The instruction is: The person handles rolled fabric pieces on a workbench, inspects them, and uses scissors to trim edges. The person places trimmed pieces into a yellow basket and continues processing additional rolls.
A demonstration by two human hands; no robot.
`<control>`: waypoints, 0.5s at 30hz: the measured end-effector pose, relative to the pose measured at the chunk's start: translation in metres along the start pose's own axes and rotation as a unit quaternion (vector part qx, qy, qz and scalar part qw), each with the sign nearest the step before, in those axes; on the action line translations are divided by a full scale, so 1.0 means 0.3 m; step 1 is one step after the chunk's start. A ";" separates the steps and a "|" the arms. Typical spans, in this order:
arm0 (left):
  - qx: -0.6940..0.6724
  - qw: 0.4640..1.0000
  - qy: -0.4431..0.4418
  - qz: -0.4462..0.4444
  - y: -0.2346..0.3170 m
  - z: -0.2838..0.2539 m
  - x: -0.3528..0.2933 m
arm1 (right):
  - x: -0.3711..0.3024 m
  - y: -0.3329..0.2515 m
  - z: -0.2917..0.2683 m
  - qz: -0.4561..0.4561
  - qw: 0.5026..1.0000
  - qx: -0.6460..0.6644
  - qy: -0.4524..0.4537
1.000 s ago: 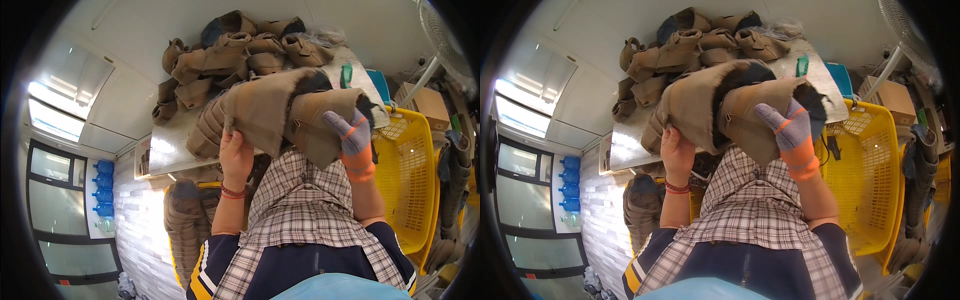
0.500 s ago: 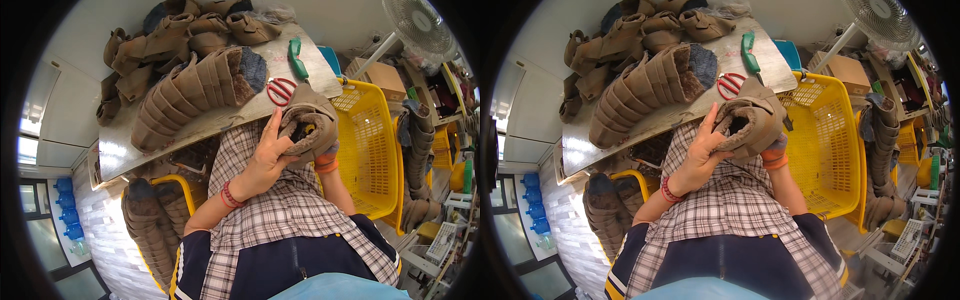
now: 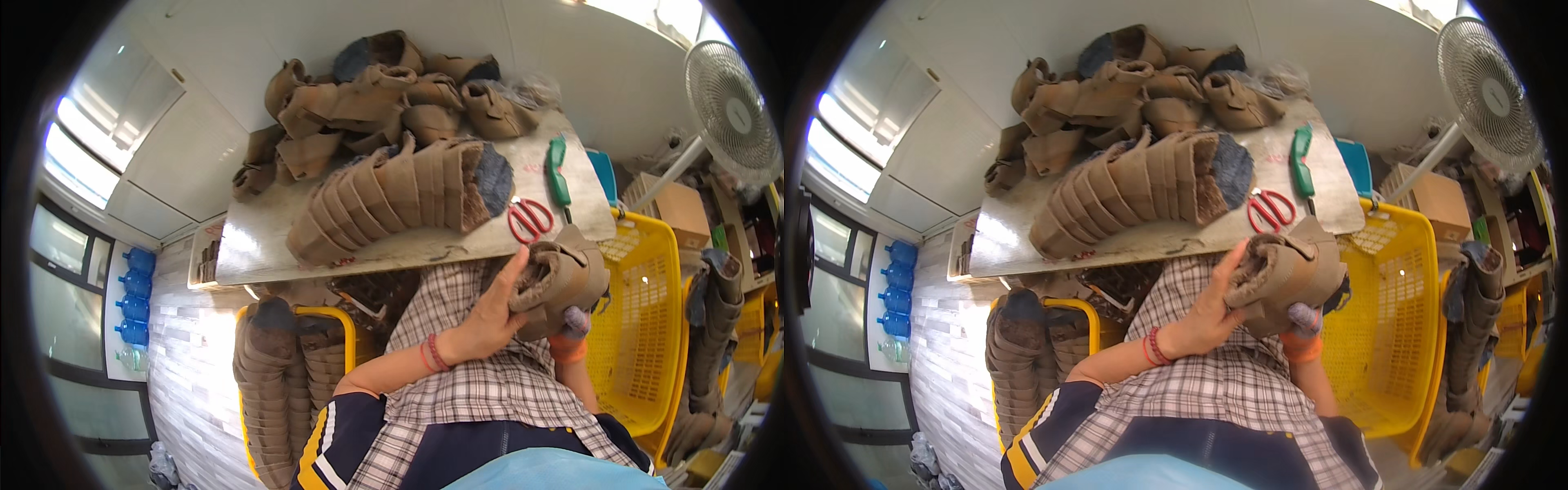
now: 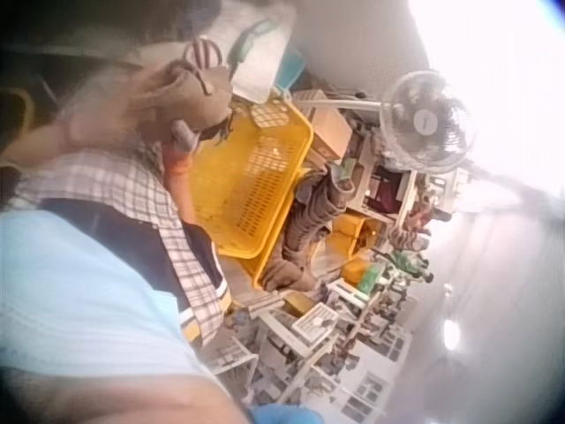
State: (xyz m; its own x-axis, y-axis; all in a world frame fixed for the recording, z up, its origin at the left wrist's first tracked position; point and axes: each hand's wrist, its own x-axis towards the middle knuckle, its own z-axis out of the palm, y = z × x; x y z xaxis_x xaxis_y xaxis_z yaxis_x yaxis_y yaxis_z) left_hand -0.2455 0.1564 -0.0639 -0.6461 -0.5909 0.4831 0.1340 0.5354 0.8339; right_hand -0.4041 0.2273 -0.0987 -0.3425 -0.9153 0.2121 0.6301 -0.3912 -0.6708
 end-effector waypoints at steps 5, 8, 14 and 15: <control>0.093 0.985 -0.115 0.093 0.041 -0.157 0.093 | 0.040 0.006 0.002 0.032 0.999 -0.006 0.036; 0.044 0.998 -0.052 0.016 -0.061 -0.360 0.188 | 0.062 -0.039 -0.076 0.016 0.998 -0.034 0.057; 0.577 0.663 0.468 -0.090 -0.370 -1.190 0.367 | 0.041 -0.087 -0.107 0.054 0.980 -0.186 0.057; 0.579 0.630 0.475 -0.205 -0.414 -1.288 0.369 | 0.040 -0.072 -0.098 0.058 0.980 -0.179 0.062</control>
State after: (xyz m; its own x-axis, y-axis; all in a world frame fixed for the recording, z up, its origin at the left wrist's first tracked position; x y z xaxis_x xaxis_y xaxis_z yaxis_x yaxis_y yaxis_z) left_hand -0.0432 -0.2088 -0.0110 0.3673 -0.6222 0.6913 -0.8913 -0.0230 0.4528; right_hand -0.4424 0.2277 -0.1024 -0.3796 -0.9239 0.0470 0.3929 -0.2070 -0.8960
